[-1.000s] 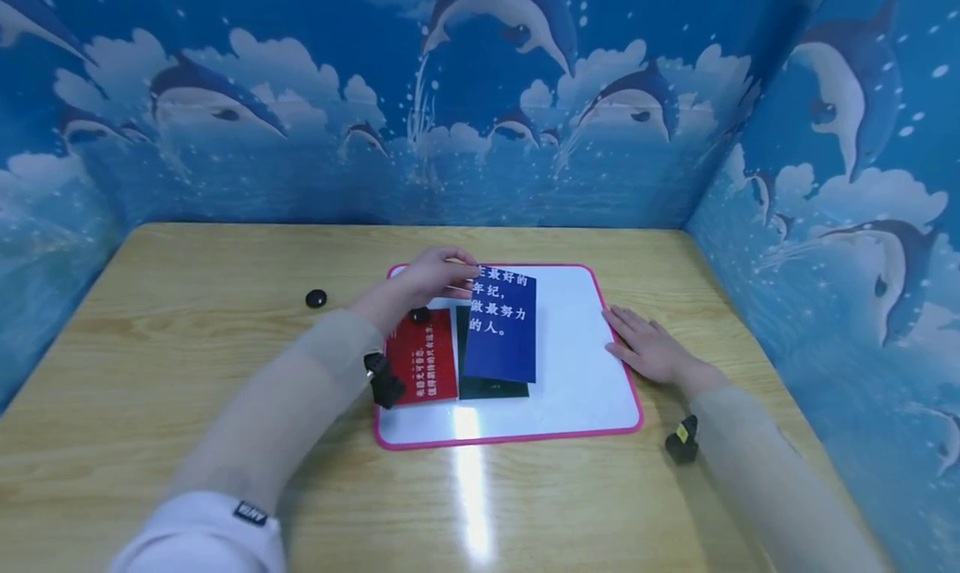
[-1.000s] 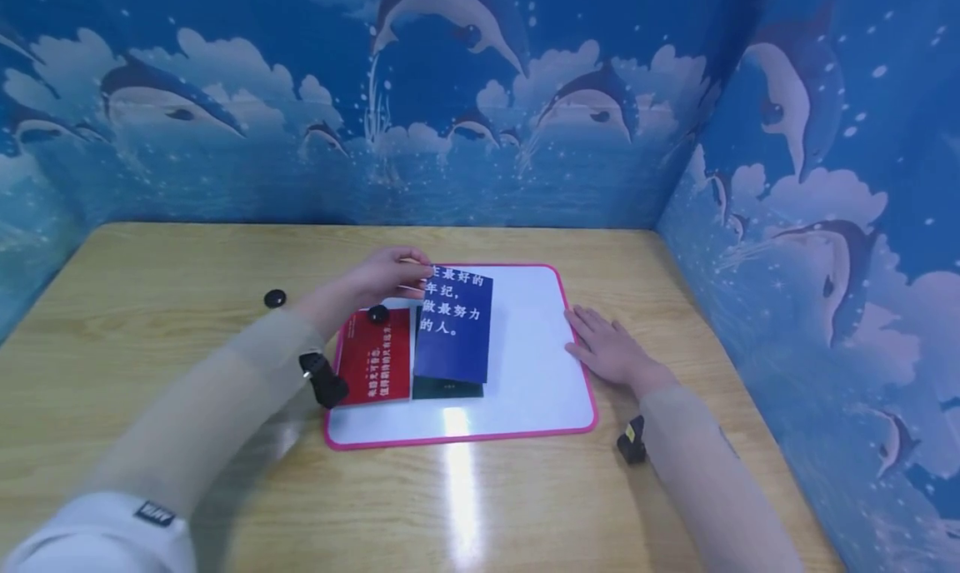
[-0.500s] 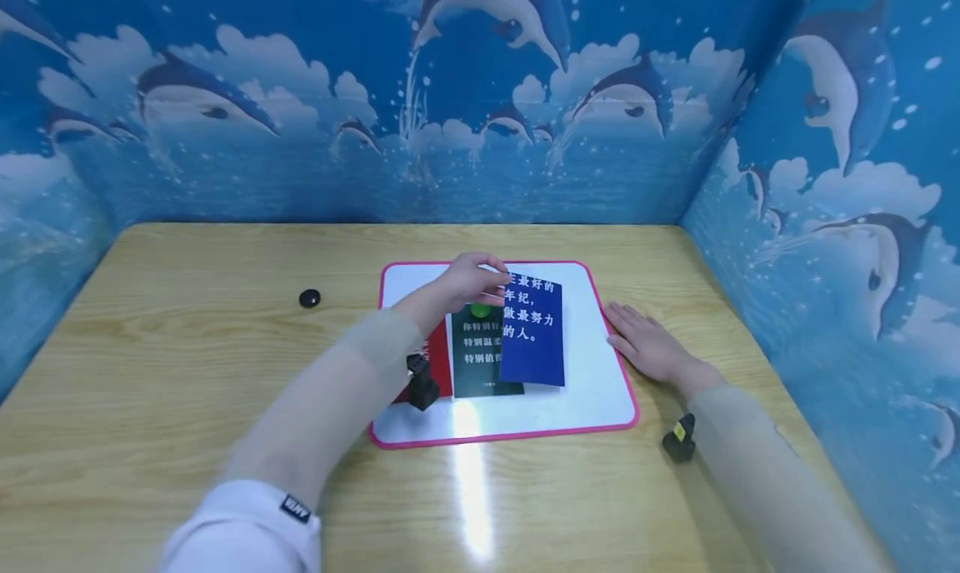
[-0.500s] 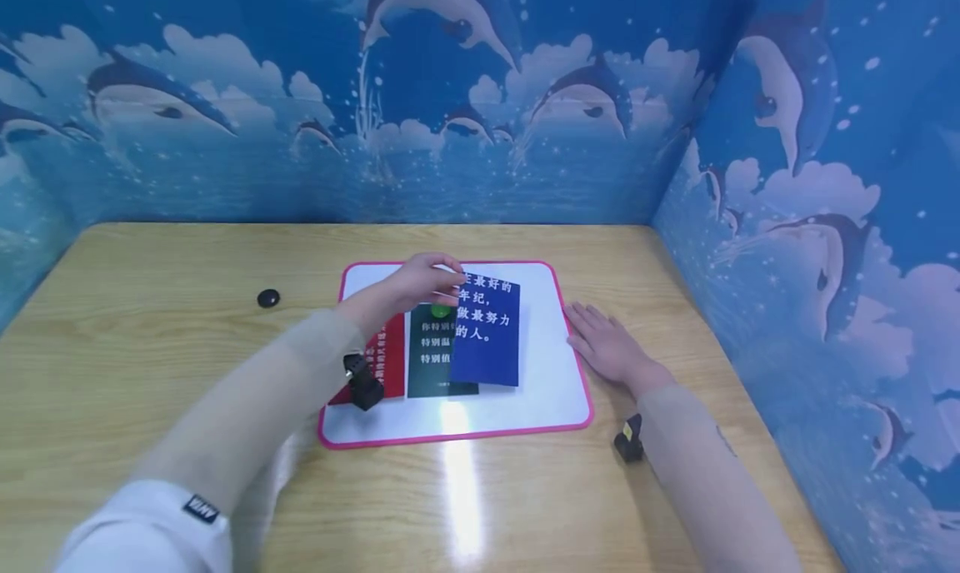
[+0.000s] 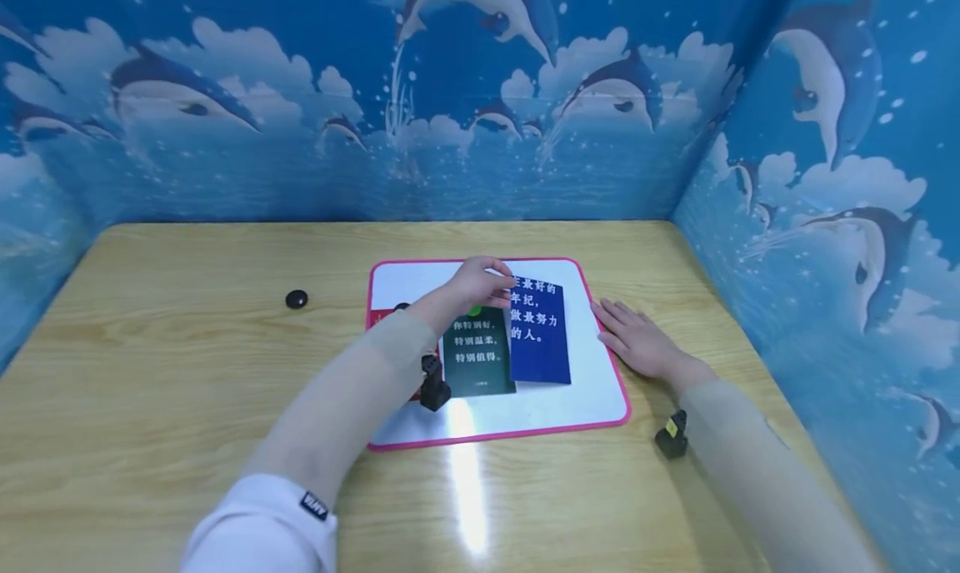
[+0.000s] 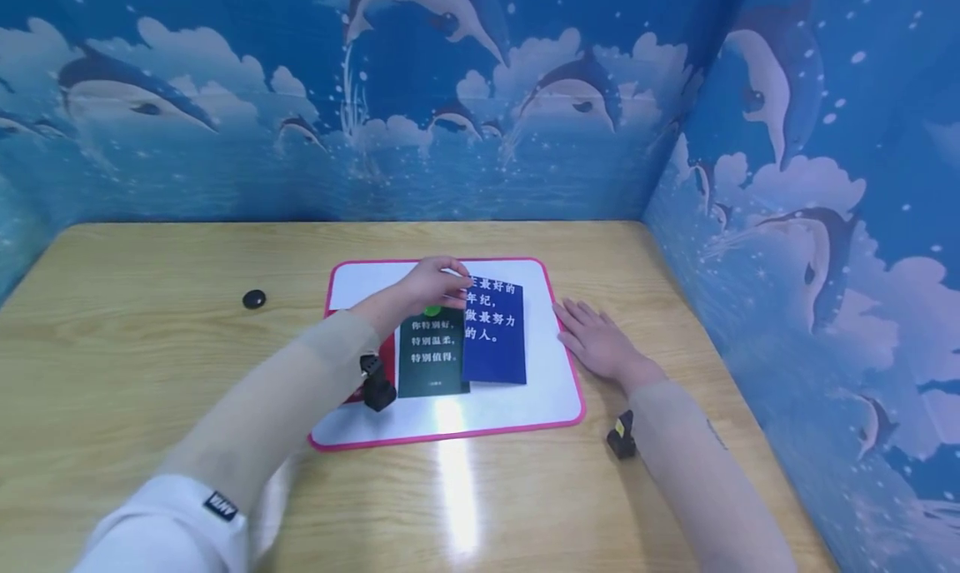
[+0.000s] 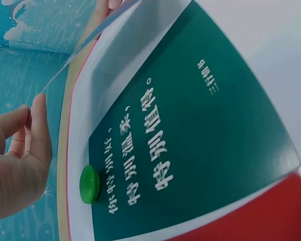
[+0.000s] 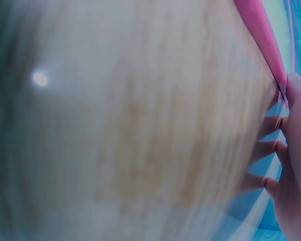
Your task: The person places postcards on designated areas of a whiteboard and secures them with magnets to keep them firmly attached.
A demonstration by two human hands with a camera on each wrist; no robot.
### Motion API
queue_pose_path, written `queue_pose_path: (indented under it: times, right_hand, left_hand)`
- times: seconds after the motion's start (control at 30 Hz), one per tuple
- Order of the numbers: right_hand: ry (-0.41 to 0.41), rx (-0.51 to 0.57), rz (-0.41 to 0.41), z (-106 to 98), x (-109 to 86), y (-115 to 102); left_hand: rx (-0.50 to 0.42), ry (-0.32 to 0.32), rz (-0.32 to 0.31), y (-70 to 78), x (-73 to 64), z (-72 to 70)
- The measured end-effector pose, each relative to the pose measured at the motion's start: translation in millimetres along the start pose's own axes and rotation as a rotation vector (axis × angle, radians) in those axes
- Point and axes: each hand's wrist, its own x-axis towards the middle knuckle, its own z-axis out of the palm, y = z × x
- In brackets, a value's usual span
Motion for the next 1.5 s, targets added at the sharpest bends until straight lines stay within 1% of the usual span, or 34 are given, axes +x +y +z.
queue_pose_path:
  times: [0.17, 0.47, 0.63, 0.73, 0.87, 1.03, 1.17, 1.3, 1.5]
  right_hand:
    - [-0.009, 0.006, 0.008, -2.0, 0.6, -2.7]
    - [-0.023, 0.011, 0.017, -3.3, -0.1, -3.6]
    - [-0.040, 0.015, 0.034, -3.2, -0.3, -3.6]
    - [-0.033, 0.018, 0.029, -2.9, -0.1, -3.4]
    - [-0.009, 0.031, 0.016, -1.5, -0.2, -2.8]
    - [0.002, 0.036, 0.012, -0.4, -1.1, -1.7]
    - [-0.001, 0.044, 0.013, -2.3, -1.8, -3.7]
    - [-0.017, 0.029, 0.021, -3.1, -1.6, -4.6]
    - [-0.020, 0.005, 0.016, -1.9, -0.4, -3.8]
  left_hand:
    - [-0.007, 0.007, -0.001, -4.2, 5.4, 2.7]
    - [0.059, 0.040, -0.023, -8.7, 6.5, 9.0]
    - [0.040, 0.039, -0.030, -10.1, 6.6, 13.3]
    - [0.015, 0.037, -0.031, -10.5, 6.4, 14.8]
    - [0.021, 0.028, -0.032, -10.4, 5.4, 14.6]
    - [0.055, 0.030, -0.050, -9.8, 2.2, 13.6]
    - [0.079, 0.033, -0.061, -8.8, -2.1, 13.1]
    - [0.114, 0.044, -0.054, -8.1, -5.9, 12.6]
    - [0.132, 0.046, -0.054, -7.9, -5.6, 9.7]
